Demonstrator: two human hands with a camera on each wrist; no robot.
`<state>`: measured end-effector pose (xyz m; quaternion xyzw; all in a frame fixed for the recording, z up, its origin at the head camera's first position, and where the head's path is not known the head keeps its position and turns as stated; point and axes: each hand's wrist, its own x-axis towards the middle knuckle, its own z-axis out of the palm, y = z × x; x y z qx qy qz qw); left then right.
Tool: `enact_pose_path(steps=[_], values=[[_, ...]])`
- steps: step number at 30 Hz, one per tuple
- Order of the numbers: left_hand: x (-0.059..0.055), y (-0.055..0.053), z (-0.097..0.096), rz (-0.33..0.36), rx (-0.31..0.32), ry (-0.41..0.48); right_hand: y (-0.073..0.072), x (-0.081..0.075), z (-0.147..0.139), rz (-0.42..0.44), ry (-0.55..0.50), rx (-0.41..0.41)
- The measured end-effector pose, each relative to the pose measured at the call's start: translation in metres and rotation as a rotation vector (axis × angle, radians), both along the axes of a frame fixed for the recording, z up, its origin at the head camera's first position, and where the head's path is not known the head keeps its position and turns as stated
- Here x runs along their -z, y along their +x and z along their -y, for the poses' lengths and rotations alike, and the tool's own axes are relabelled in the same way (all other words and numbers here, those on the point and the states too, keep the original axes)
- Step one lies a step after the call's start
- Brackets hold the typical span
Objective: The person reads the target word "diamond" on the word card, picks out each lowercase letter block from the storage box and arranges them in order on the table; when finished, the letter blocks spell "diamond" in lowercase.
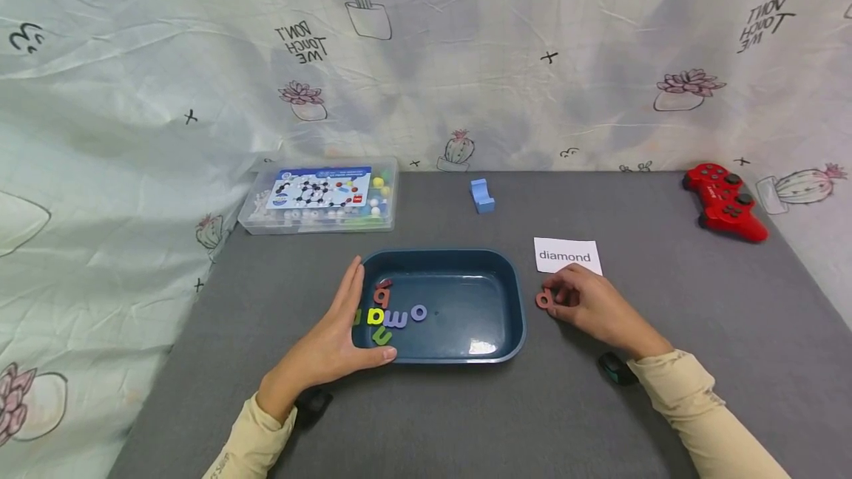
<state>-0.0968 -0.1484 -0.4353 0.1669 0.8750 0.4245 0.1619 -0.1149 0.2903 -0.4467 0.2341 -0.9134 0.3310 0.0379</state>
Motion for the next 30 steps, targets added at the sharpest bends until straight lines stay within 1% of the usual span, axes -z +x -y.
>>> enact_pose_path(steps=[3, 6, 9, 14, 19, 22, 24, 27, 30], values=[[-0.001, 0.000, 0.001, -0.005, 0.002, -0.001, 0.001, -0.002, 0.000, 0.018, -0.013, 0.002], [-0.001, 0.000, 0.001, -0.006, -0.001, -0.005, 0.002, -0.005, 0.001, 0.074, -0.047, 0.012], [0.000, 0.000, 0.001, -0.004, -0.007, -0.004, 0.002, -0.012, 0.001, 0.119, -0.083, 0.045], [0.000, 0.000, 0.001, -0.009, -0.010, -0.008, 0.002, -0.032, 0.004, 0.125, -0.138, 0.101], [-0.002, 0.001, 0.001, -0.005, -0.009, -0.008, -0.001, -0.057, 0.013, 0.155, -0.242, 0.122], [-0.003, 0.002, 0.000, -0.002, -0.010, -0.006, -0.004, -0.070, 0.023, 0.158, -0.303, 0.105], [-0.002, 0.002, 0.000, -0.001, -0.011, -0.005, -0.006, -0.075, 0.030, 0.158, -0.333, 0.077], [-0.002, 0.002, 0.000, 0.001, -0.013, -0.001, -0.009, -0.080, 0.044, 0.155, -0.356, 0.034], [-0.002, 0.002, 0.000, -0.007, -0.012, 0.001, -0.010, -0.080, 0.058, 0.169, -0.383, -0.014]])
